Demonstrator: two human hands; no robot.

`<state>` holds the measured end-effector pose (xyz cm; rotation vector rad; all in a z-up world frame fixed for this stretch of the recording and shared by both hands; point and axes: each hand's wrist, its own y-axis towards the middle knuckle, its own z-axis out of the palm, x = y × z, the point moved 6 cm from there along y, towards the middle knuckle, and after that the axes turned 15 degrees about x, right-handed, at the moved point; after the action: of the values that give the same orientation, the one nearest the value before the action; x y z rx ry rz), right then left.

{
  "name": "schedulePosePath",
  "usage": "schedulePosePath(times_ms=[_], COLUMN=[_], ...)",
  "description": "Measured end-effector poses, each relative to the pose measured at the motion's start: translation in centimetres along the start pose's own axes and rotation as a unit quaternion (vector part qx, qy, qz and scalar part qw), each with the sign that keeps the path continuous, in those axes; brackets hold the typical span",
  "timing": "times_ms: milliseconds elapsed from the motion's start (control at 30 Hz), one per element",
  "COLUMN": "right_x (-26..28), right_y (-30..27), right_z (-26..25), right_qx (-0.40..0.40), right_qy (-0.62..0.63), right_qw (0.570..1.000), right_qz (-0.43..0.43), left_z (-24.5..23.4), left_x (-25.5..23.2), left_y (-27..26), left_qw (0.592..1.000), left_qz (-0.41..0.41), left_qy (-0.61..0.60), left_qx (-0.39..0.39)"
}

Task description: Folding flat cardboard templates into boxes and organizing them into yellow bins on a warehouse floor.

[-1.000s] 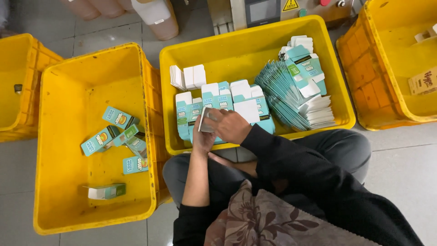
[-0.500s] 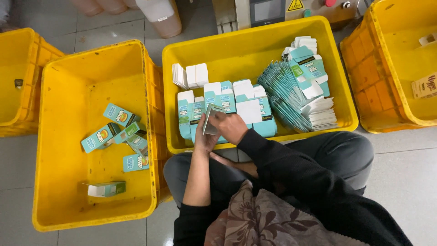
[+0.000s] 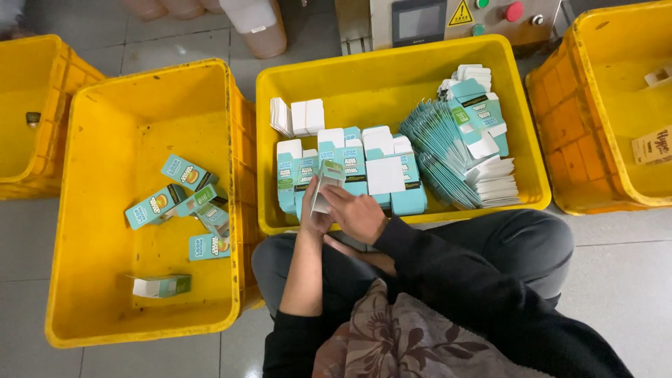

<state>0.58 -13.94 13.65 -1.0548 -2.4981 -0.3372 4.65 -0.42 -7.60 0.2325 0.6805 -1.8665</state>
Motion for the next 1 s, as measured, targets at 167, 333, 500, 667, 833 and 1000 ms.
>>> schedulePosePath(times_ms=[167,333,500,667,833,1000], right_x=[2.3,-0.7,-3.1,-5.2,-8.0,-12.7], right_y=[-6.0,-10.3,-12.0,-11.9,-11.6,-11.2], right_z=[0.0,4.8,7.1,5.3,2.0,-0.9], right_qx=[-0.118,-0.085,-0.041,-0.031,-0.042,-0.02], right_qy=[0.026,0.139,0.178,0.17,0.15,0.1], right_qw=[0.991,0.986,0.983,0.985,0.987,0.989], right_qz=[-0.063,-0.034,-0.001,0.006,0.037,0.103], left_z=[2.7,4.5,7.4,3.9,-15.2,-27.5], left_x=[-0.6,-1.3,-2.1,-11.8,-19.5,-18.1], left_y=[-1.3,-2.0,-3.5,-13.3,-25.6,-28.8], left_qw=[0.997,0.995,0.991,0.92,0.796,0.811], left_qz=[0.023,0.011,0.025,0.302,0.493,0.235], left_qy=[-0.066,-0.094,-0.123,-0.193,-0.033,-0.201], left_qx=[-0.014,0.016,0.045,-0.159,-0.349,-0.496])
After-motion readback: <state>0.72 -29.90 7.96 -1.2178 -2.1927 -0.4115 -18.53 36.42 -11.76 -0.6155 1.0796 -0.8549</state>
